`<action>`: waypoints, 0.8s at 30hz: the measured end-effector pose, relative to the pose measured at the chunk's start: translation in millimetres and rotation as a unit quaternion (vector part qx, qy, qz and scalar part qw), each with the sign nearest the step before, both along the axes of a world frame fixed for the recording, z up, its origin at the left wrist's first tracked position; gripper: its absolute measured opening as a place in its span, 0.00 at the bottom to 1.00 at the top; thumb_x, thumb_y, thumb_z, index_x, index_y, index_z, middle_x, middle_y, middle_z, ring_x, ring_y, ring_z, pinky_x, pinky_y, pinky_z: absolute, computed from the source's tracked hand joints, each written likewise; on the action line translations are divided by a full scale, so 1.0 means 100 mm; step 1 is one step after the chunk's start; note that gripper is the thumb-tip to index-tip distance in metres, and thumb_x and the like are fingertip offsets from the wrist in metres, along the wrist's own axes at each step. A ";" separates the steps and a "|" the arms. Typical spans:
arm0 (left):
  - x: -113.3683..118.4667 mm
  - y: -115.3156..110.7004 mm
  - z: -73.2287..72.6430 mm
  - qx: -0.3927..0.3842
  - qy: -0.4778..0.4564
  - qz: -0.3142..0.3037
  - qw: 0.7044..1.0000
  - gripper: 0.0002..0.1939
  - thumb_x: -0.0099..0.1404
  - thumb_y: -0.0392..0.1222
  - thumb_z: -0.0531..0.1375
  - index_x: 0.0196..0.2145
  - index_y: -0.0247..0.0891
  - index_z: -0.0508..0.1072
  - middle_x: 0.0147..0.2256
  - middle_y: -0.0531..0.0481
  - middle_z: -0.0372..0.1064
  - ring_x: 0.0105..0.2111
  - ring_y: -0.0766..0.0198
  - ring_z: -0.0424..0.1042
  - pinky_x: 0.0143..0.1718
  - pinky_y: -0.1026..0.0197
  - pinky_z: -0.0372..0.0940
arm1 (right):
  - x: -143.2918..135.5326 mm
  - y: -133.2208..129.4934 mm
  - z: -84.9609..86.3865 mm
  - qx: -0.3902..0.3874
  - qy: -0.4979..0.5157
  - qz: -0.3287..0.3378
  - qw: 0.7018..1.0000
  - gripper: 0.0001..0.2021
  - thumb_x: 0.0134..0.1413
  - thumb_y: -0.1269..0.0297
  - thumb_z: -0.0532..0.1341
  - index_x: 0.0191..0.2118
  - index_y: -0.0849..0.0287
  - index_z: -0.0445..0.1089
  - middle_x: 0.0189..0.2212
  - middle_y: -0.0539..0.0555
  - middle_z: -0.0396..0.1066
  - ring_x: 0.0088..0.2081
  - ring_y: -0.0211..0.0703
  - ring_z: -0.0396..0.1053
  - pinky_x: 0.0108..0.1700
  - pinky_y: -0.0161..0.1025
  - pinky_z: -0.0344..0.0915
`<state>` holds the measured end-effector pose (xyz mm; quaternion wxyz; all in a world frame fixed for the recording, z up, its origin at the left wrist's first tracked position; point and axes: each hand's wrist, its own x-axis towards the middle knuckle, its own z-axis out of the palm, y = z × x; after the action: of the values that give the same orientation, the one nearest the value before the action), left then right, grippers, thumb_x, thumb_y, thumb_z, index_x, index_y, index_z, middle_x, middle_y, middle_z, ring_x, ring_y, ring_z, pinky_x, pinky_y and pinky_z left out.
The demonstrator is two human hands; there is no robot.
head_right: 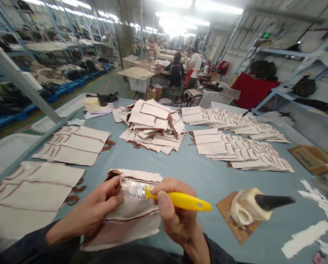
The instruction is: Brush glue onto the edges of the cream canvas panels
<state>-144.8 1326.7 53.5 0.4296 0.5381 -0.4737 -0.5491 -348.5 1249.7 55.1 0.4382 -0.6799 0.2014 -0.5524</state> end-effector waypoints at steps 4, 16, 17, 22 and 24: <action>-0.05 0.02 0.04 -0.002 -0.015 -0.024 1.000 0.18 0.62 0.36 0.57 0.50 0.39 0.74 0.37 0.49 0.76 0.36 0.56 0.72 0.40 0.60 0.67 | 0.06 -0.01 -0.05 -0.076 0.047 -0.027 0.996 0.07 0.64 0.67 0.60 0.37 0.54 0.75 0.24 0.49 0.74 0.23 0.38 0.69 0.27 0.37 0.67; -0.07 0.00 0.06 0.020 0.038 -0.054 0.998 0.16 0.60 0.37 0.59 0.46 0.39 0.77 0.29 0.52 0.71 0.32 0.58 0.70 0.32 0.63 0.65 | -0.01 0.15 0.01 -0.155 0.096 -0.108 0.977 0.07 0.62 0.69 0.59 0.36 0.53 0.74 0.23 0.49 0.75 0.22 0.39 0.71 0.26 0.37 0.67; -0.07 0.00 0.05 0.020 0.036 -0.056 0.998 0.15 0.60 0.38 0.59 0.44 0.39 0.77 0.29 0.52 0.71 0.33 0.58 0.70 0.32 0.63 0.65 | -0.01 0.15 0.02 -0.157 0.090 -0.121 0.976 0.07 0.62 0.70 0.59 0.36 0.53 0.74 0.24 0.48 0.76 0.23 0.38 0.71 0.27 0.37 0.68; -0.07 0.00 0.04 0.031 0.036 -0.064 0.997 0.08 0.58 0.39 0.59 0.36 0.38 0.75 0.30 0.52 0.69 0.31 0.61 0.67 0.29 0.65 0.62 | -0.03 0.20 0.03 -0.160 0.080 -0.097 0.979 0.07 0.61 0.69 0.59 0.38 0.52 0.74 0.24 0.48 0.76 0.23 0.38 0.70 0.27 0.38 0.67; -0.08 0.01 0.05 0.034 0.027 -0.057 0.997 0.04 0.58 0.39 0.59 0.31 0.38 0.73 0.27 0.53 0.66 0.28 0.63 0.65 0.28 0.65 0.60 | -0.01 0.19 0.04 -0.178 0.104 -0.078 0.975 0.07 0.61 0.71 0.59 0.38 0.52 0.74 0.25 0.47 0.76 0.23 0.38 0.71 0.27 0.37 0.68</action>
<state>-152.3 1327.8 58.2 0.3917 0.5090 -0.4731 -0.6030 -349.8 1269.0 59.2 0.2426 -0.7831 0.1969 -0.5377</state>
